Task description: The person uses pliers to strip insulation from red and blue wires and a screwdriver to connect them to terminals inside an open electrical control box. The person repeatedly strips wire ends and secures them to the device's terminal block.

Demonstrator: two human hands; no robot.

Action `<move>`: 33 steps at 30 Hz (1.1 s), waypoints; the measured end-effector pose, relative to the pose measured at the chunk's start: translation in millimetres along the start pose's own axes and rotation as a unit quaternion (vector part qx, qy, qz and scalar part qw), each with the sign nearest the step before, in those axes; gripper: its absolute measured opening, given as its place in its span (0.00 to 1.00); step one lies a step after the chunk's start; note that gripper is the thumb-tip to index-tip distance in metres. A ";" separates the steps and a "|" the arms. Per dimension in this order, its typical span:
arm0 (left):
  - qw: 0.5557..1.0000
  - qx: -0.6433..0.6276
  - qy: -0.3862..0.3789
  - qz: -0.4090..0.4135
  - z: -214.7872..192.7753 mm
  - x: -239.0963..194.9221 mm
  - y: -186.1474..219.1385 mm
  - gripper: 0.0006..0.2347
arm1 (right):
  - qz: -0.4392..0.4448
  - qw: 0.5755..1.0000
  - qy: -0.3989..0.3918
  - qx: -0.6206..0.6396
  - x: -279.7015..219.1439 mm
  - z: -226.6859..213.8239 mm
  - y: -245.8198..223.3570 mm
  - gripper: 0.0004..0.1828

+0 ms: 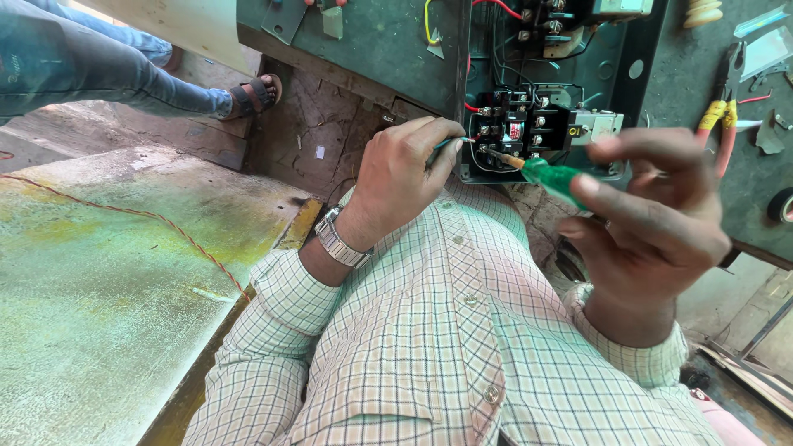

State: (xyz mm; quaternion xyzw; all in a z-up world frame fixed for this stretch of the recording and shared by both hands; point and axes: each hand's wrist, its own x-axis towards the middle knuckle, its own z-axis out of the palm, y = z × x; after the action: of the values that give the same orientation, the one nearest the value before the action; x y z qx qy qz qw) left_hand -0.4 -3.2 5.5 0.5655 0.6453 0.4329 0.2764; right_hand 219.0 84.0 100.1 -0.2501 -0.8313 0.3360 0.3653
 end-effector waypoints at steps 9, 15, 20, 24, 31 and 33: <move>0.999 -0.029 0.008 0.018 -11.5 4.2 10.2 0.05 | 0.024 0.979 0.116 0.166 0.1 -9.6 4.8 0.14; 0.998 -0.042 0.023 0.051 -24.5 5.2 34.5 0.05 | 0.174 0.983 -0.053 0.019 22.6 -0.9 -11.5 0.18; 0.996 -0.044 0.030 0.075 -21.3 -3.6 39.4 0.05 | 0.153 0.965 -0.210 -0.039 29.2 23.8 5.7 0.13; 0.986 0.028 0.064 0.154 -22.0 7.4 39.4 0.06 | 0.131 0.971 -0.200 0.012 36.3 35.2 23.5 0.07; 0.993 0.063 0.038 0.088 -4.2 -5.5 52.7 0.10 | 0.259 0.923 -0.242 -0.152 21.5 46.1 30.9 0.11; 0.998 0.033 0.020 0.046 -1.9 -6.6 56.8 0.11 | 0.176 0.947 -0.191 -0.189 16.4 52.9 33.8 0.12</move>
State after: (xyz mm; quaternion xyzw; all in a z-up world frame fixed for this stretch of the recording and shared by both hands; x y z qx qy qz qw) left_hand 27.1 -10.9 55.0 0.5947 0.6380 0.4347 0.2243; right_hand 173.8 96.9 55.4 -0.3880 -0.8767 0.2728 0.0803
